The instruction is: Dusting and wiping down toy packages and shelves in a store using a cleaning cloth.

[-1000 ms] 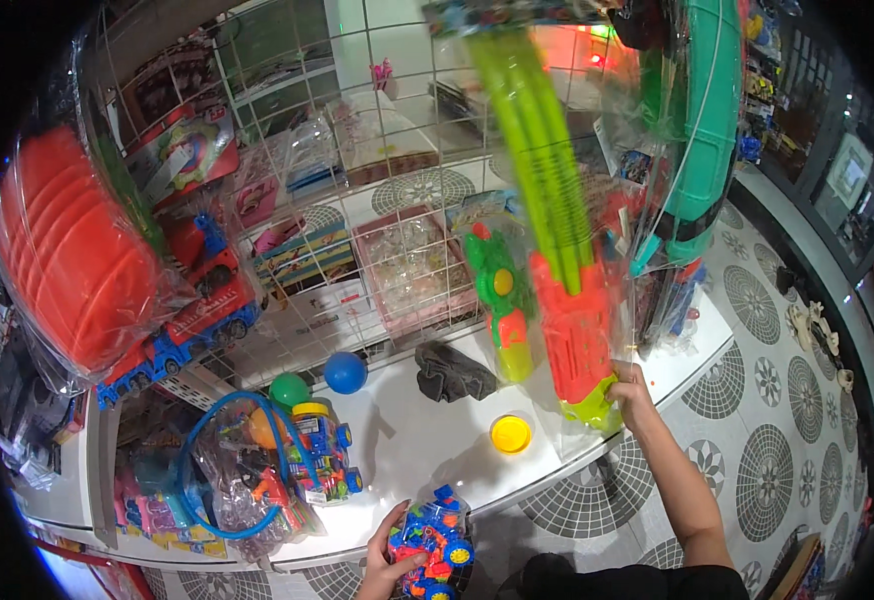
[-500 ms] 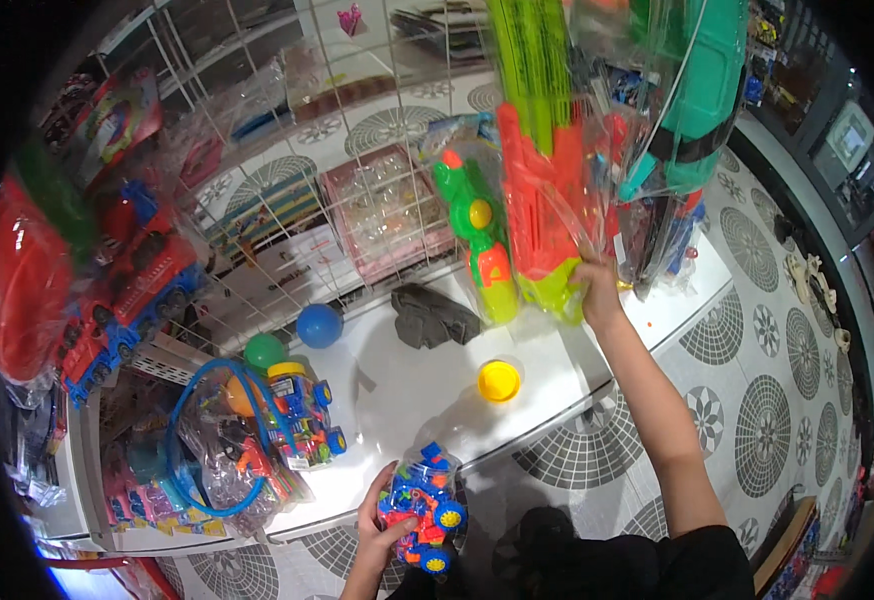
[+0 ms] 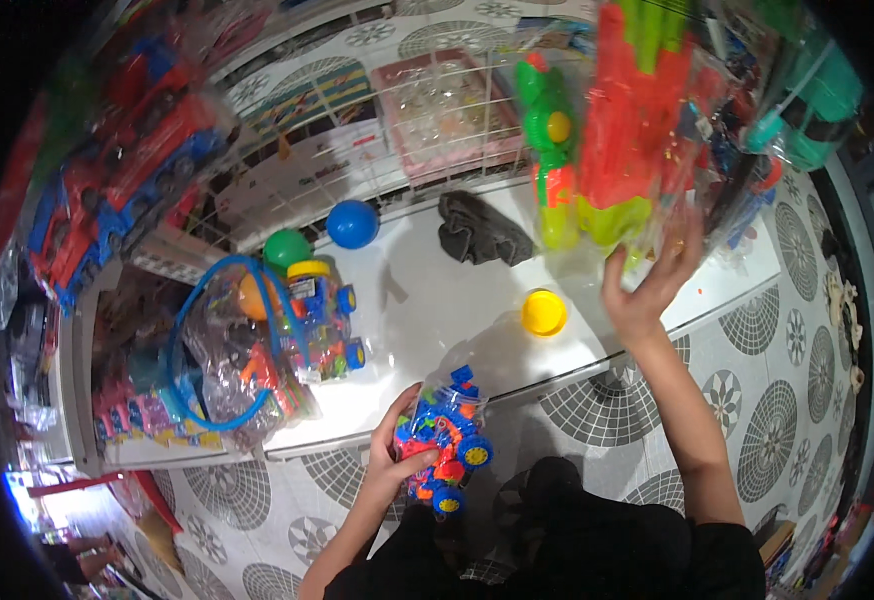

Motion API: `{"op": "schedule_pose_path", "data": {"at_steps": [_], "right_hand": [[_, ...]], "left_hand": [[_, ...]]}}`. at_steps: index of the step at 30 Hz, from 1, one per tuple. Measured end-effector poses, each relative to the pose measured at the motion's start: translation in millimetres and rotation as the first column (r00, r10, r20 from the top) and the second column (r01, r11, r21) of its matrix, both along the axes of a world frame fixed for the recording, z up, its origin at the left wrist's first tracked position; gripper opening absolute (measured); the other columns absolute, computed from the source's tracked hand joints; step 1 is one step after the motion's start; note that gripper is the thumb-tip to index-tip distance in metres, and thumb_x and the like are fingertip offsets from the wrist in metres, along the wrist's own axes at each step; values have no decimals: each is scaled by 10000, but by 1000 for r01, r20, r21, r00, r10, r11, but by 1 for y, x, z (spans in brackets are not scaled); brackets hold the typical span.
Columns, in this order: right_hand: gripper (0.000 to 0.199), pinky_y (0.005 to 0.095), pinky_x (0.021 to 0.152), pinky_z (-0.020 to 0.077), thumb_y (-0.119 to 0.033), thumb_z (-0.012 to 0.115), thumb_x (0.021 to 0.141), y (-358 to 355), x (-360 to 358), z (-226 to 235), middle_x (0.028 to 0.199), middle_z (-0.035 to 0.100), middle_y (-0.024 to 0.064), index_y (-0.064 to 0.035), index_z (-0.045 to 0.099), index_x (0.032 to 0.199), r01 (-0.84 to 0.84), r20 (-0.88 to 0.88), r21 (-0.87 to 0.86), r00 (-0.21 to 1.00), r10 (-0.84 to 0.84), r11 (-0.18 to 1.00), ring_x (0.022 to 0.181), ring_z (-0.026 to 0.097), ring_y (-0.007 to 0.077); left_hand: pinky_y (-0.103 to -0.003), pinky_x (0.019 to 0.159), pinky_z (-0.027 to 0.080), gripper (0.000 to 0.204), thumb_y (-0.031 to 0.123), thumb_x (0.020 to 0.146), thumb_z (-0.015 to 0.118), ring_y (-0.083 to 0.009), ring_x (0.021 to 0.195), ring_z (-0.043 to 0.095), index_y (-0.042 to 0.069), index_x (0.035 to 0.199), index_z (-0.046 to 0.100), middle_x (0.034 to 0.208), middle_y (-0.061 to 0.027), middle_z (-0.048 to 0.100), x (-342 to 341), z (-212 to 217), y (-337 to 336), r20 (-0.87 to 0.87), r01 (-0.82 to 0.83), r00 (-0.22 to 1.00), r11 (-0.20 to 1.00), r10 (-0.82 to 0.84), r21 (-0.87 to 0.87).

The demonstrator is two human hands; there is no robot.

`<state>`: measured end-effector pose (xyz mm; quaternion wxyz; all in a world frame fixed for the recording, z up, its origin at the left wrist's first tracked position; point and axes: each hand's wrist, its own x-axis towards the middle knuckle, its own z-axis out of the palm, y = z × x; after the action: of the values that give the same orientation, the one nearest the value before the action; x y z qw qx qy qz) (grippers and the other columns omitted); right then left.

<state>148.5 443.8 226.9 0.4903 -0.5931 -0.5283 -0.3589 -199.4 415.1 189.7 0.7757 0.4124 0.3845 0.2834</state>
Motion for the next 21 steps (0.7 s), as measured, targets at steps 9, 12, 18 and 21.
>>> {"op": "schedule_pose_path", "data": {"at_steps": [9, 12, 18, 21], "right_hand": [[548, 479, 1106, 209, -150, 524, 827, 119, -51, -122, 1413, 358, 184, -59, 410, 1355, -258, -144, -753, 962, 231, 606, 1323, 308, 352], [519, 453, 1081, 280, -129, 521, 835, 118, -103, -130, 1406, 358, 199, -40, 409, 1334, -430, -194, -764, 865, 463, 481, 1313, 323, 361], [470, 425, 1057, 338, 0, 508, 787, 98, -118, -113, 1355, 457, 139, -80, 527, 1250, -690, -380, -721, 464, 800, 58, 1286, 402, 301], [495, 392, 1073, 315, 28, 493, 746, 148, -75, -116, 1331, 470, 184, -36, 527, 1236, -537, -354, -681, 837, 418, 497, 1280, 393, 324]], "left_hand": [[-325, 1003, 378, 910, 123, 641, 797, -210, 1157, 507, -12, 1401, 316, 1308, -147, 466, -10, 10, 4, -27, 36, 999, 996, -34, 77], [-326, 999, 384, 923, 142, 638, 808, -207, 1142, 518, -17, 1401, 312, 1293, -143, 478, -21, 12, -1, -48, -16, 999, 998, 19, 62], [-333, 1007, 379, 953, 152, 630, 826, -208, 1152, 514, -28, 1404, 299, 1293, -141, 480, -46, 14, -3, -94, -72, 992, 993, 81, 90], [-331, 1006, 378, 956, 151, 629, 828, -206, 1149, 515, -25, 1405, 299, 1286, -146, 486, -39, 18, 0, -68, -71, 995, 997, 73, 34]]}}
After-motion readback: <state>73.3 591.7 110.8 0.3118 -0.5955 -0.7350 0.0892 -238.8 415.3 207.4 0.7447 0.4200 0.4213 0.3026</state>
